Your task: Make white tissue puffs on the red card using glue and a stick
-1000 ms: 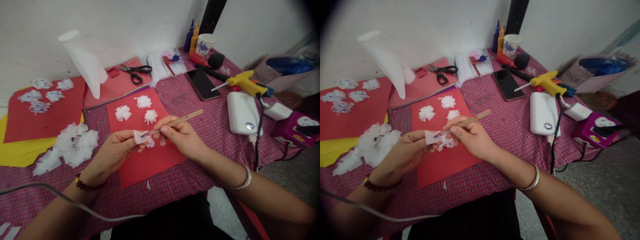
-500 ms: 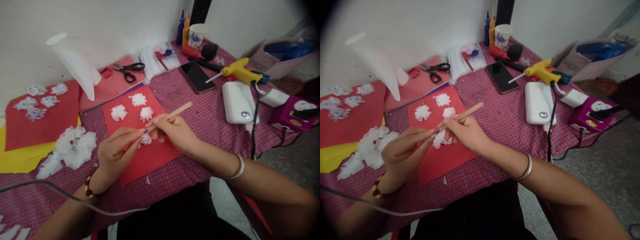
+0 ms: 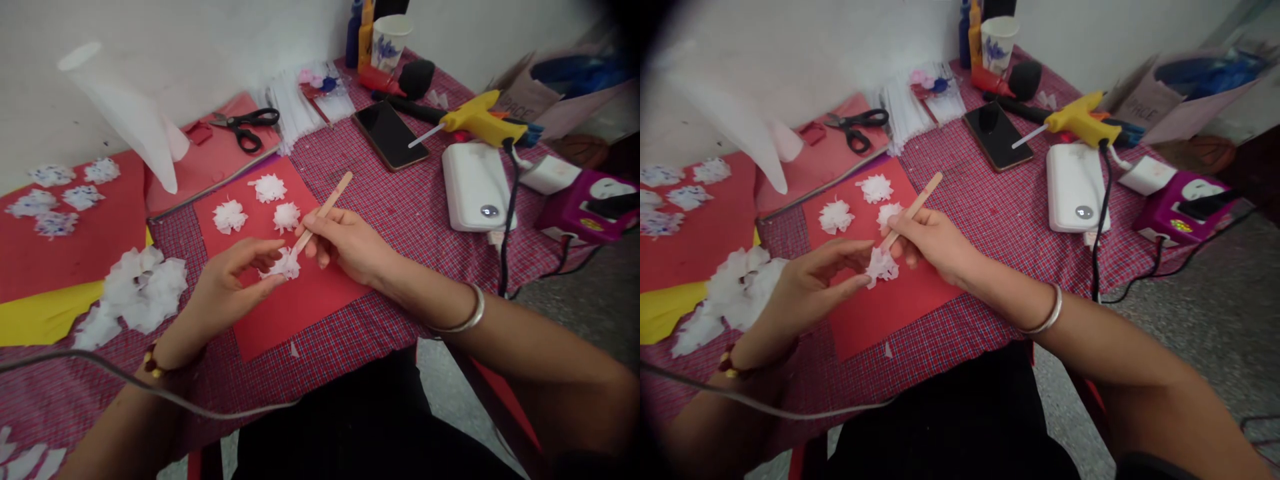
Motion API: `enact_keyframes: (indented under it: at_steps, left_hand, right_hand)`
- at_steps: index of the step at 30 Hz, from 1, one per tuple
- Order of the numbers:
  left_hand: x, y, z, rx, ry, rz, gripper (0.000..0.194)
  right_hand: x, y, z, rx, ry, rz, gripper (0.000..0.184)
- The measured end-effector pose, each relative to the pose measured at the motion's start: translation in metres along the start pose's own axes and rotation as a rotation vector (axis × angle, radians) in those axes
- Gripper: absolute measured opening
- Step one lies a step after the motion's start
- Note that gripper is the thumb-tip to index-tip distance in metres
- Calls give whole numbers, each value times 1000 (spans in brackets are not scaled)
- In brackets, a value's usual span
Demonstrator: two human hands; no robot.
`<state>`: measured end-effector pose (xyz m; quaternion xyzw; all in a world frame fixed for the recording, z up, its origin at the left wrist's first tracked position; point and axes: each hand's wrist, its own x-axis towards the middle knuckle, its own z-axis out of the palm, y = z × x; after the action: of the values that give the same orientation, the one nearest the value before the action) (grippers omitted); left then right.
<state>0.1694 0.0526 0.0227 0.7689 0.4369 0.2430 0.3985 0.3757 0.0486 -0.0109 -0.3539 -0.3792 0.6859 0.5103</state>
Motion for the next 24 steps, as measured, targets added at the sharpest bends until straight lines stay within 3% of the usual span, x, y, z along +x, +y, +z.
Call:
enact_keyframes:
  at_steps: [4, 6, 8, 14, 18, 24]
  left_hand:
    - [3, -27, 4, 340, -66, 176, 35]
    - [4, -36, 9, 410, -72, 205, 26]
    - [5, -41, 12, 423, -56, 227, 12]
    - [14, -47, 10, 359, -40, 223, 13]
    - [20, -48, 8, 316, -50, 220, 16]
    - [25, -51, 7, 293, -68, 291, 15]
  right_hand:
    - [2, 4, -6, 5, 38, 23, 23]
    - [2, 4, -8, 4, 43, 14, 19]
    - [2, 5, -8, -3, 38, 3, 19]
    - [-3, 3, -8, -208, -67, -71, 27]
    - [-6, 3, -6, -388, -209, -170, 25]
    - [-9, 16, -6, -618, -264, -301, 14]
